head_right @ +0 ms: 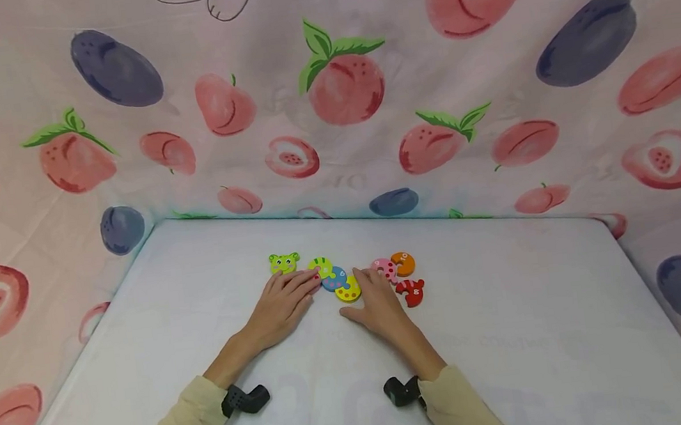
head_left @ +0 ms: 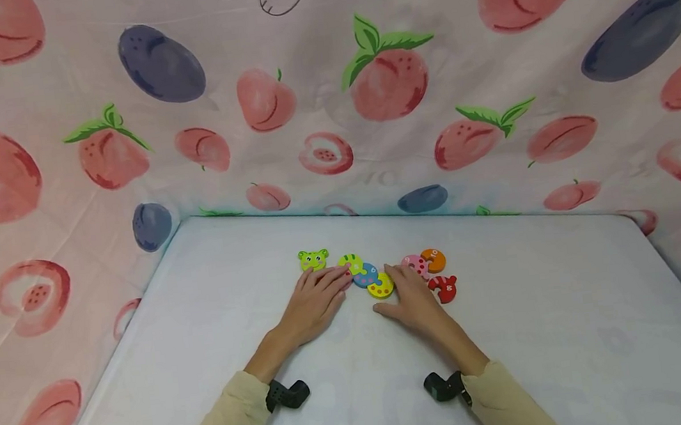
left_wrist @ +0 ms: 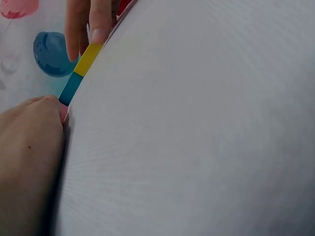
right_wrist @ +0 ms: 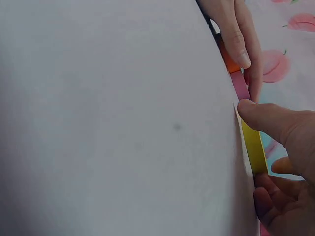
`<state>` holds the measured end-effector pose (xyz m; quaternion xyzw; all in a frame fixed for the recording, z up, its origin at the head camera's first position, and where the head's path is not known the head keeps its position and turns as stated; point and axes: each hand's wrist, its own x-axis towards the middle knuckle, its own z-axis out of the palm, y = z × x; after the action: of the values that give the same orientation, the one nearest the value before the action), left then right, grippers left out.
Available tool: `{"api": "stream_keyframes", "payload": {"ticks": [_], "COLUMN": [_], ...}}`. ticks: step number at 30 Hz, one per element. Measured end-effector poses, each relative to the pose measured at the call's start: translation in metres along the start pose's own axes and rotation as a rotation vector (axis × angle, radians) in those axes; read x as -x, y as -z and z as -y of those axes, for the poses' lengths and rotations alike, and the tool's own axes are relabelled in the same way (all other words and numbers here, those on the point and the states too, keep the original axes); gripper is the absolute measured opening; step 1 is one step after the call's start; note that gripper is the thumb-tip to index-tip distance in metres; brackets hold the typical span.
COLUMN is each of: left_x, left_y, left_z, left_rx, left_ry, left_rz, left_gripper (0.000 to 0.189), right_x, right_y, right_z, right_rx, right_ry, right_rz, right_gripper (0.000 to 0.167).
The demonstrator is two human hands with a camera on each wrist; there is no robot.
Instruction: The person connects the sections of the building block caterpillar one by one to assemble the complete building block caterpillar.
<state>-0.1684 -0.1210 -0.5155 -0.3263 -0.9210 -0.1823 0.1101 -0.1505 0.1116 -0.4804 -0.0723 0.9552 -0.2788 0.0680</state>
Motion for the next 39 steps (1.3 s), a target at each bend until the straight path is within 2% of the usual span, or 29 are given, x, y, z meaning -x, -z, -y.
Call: {"api": "stream_keyframes", "payload": {"ticks": [5, 8, 15, 18, 24, 30, 39], "left_x": [-0.002, -0.005, -0.018, -0.021, -0.027, -0.033, -0.033], "left_y": [0.001, 0.002, 0.001, -0.002, -0.006, -0.006, -0.008], "left_z": [-0.004, -0.012, -0.039, -0.049, -0.061, -0.067, -0.067], "left_rx": [0.009, 0.018, -0.035, -0.071, -0.079, -0.101, -0.075], "left_ry": [0.027, 0.080, 0.263, 0.306, 0.376, 0.395, 0.369], "left_rz": [-0.001, 0.000, 0.035, 0.036, 0.053, 0.086, 0.107], "left_gripper": [0.042, 0.039, 0.042, 0.048, 0.056, 0.060, 0.057], "right_x": [0.015, 0.025, 0.042, 0.046, 0.050, 0.047, 0.044], "right_y": [0.008, 0.013, 0.024, 0.029, 0.039, 0.042, 0.043], "right_z": [-0.005, -0.007, -0.017, -0.024, -0.038, -0.058, -0.079], "right_rx": [-0.083, -0.120, -0.160, -0.156, -0.148, -0.100, -0.105], "right_ry": [-0.022, -0.005, 0.028, 0.023, 0.030, 0.044, 0.061], "right_rz": [0.056, 0.064, 0.027, 0.007, -0.058, -0.120, -0.123], "right_gripper": [0.082, 0.077, 0.065, 0.063, 0.057, 0.052, 0.044]}}
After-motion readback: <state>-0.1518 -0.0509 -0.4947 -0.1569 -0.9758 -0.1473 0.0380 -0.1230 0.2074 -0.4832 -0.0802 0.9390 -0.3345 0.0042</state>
